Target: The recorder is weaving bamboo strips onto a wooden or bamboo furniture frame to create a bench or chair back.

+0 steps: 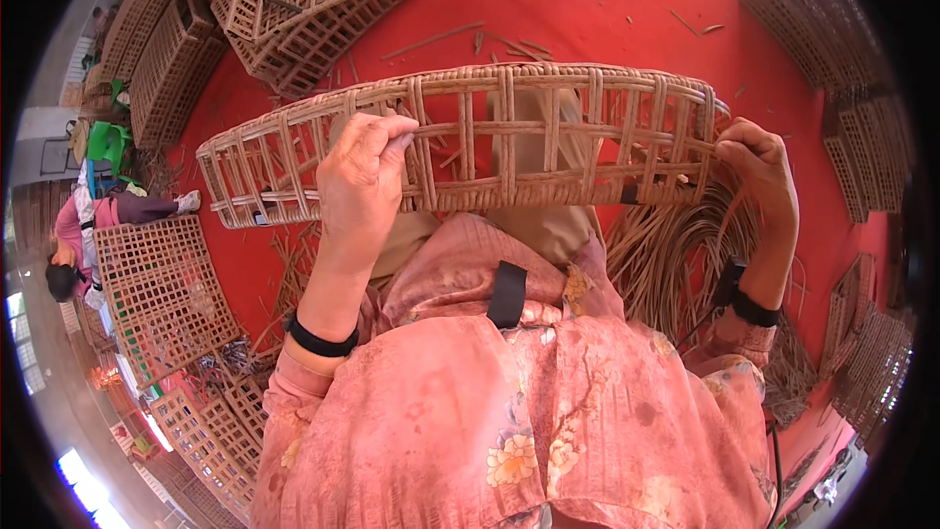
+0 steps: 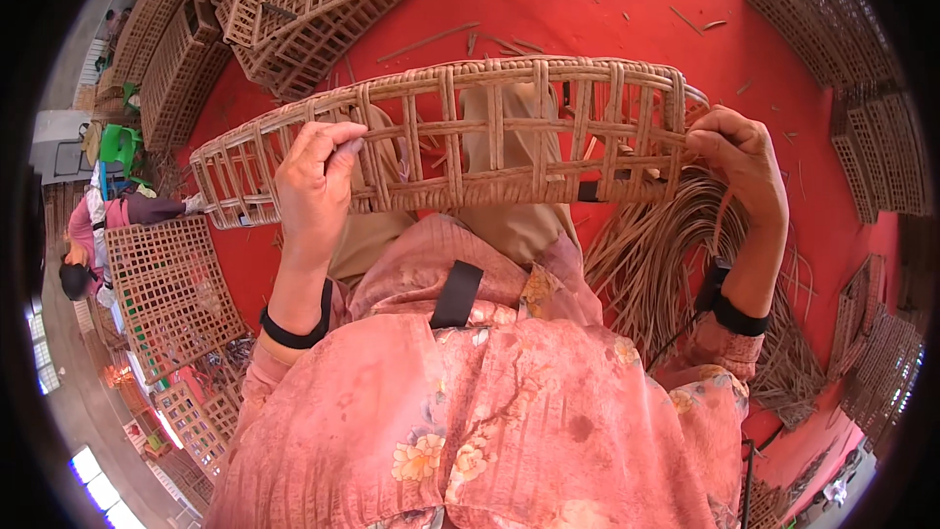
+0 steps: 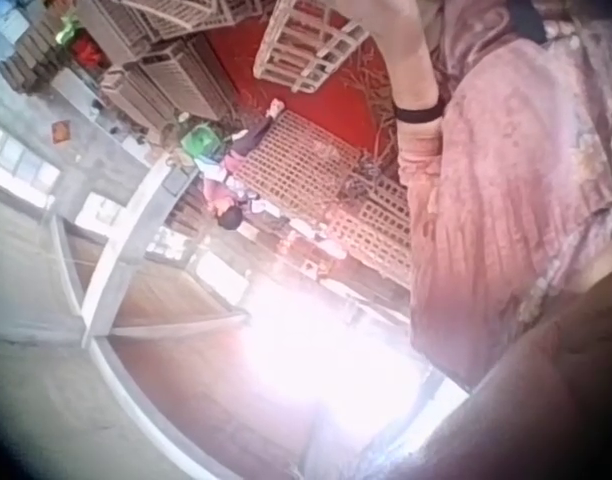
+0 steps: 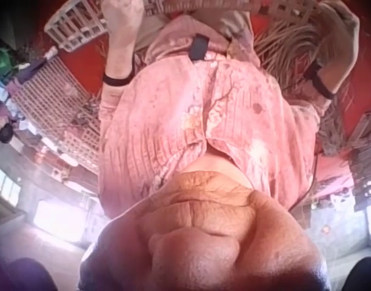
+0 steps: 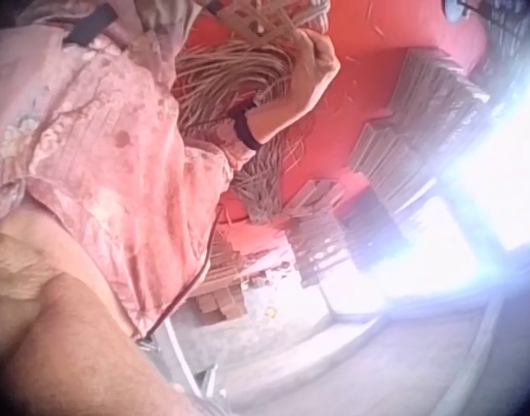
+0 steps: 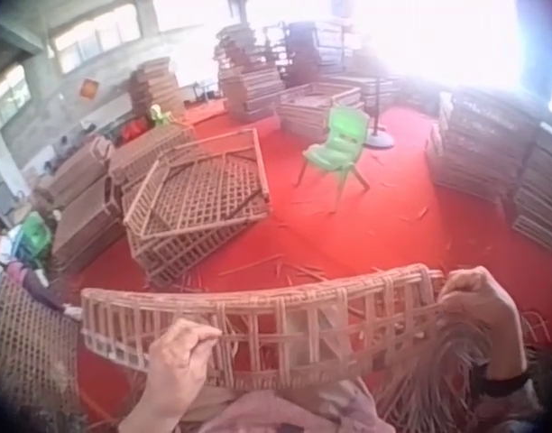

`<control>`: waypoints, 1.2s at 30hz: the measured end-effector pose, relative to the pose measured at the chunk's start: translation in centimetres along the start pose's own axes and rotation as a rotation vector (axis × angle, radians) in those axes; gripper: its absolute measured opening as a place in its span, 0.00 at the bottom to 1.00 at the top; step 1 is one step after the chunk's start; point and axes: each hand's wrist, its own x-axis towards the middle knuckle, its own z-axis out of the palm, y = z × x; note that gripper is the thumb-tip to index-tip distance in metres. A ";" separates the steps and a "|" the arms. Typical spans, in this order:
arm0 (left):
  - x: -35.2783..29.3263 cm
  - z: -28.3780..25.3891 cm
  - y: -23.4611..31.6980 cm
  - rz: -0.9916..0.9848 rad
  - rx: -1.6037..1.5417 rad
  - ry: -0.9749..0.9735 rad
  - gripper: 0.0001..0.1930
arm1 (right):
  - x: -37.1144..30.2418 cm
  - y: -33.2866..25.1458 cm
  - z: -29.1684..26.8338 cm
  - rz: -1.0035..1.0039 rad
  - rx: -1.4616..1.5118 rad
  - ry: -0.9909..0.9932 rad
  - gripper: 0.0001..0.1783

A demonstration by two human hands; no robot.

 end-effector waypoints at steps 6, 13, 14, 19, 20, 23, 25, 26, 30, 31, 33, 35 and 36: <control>0.1 -0.6 -0.2 -0.016 0.030 0.060 0.06 | -0.1 -1.6 0.7 -0.060 -0.095 0.005 0.07; 0.5 -1.7 0.1 -0.098 0.132 -0.045 0.04 | -0.2 -1.8 1.4 -0.080 -0.140 0.015 0.06; 0.5 -2.0 0.1 -0.093 0.184 -0.069 0.04 | -0.2 -1.7 1.5 -0.067 -0.154 0.010 0.06; 0.6 -2.6 -0.4 -0.082 0.163 -0.074 0.07 | -0.2 -2.6 2.6 -0.165 -0.282 0.009 0.07; 0.6 -2.7 -0.8 -0.120 0.051 -0.055 0.09 | -0.4 -2.9 3.1 -0.184 -0.366 0.048 0.08; -0.1 -2.8 -0.3 -0.225 0.069 -0.138 0.12 | -0.8 -3.6 4.5 -0.202 -0.500 0.116 0.08; 0.1 -2.5 -0.1 -0.337 -0.087 -0.158 0.13 | -0.8 -3.6 4.8 -0.203 -0.552 0.147 0.08; 0.3 -2.4 -0.2 -0.444 -0.247 -0.178 0.14 | -0.9 -3.3 4.7 -0.203 -0.502 0.159 0.08; 0.9 -3.5 -1.1 -0.449 -0.339 -0.304 0.15 | -1.2 -2.5 4.2 -0.193 -0.408 0.187 0.08; 0.9 -3.6 -1.3 -0.446 -0.383 -0.302 0.15 | -1.3 -2.5 4.3 -0.197 -0.410 0.184 0.08; 0.9 -3.9 -1.9 -0.442 -0.431 -0.297 0.14 | -1.5 -2.5 4.6 -0.199 -0.392 0.226 0.09; 0.8 -4.0 -2.7 -0.484 -0.561 -0.296 0.14 | -1.7 -3.0 5.2 -0.189 -0.439 0.250 0.09; 0.7 -4.0 -2.7 -0.483 -0.570 -0.293 0.14 | -1.8 -3.2 5.5 -0.177 -0.480 0.275 0.09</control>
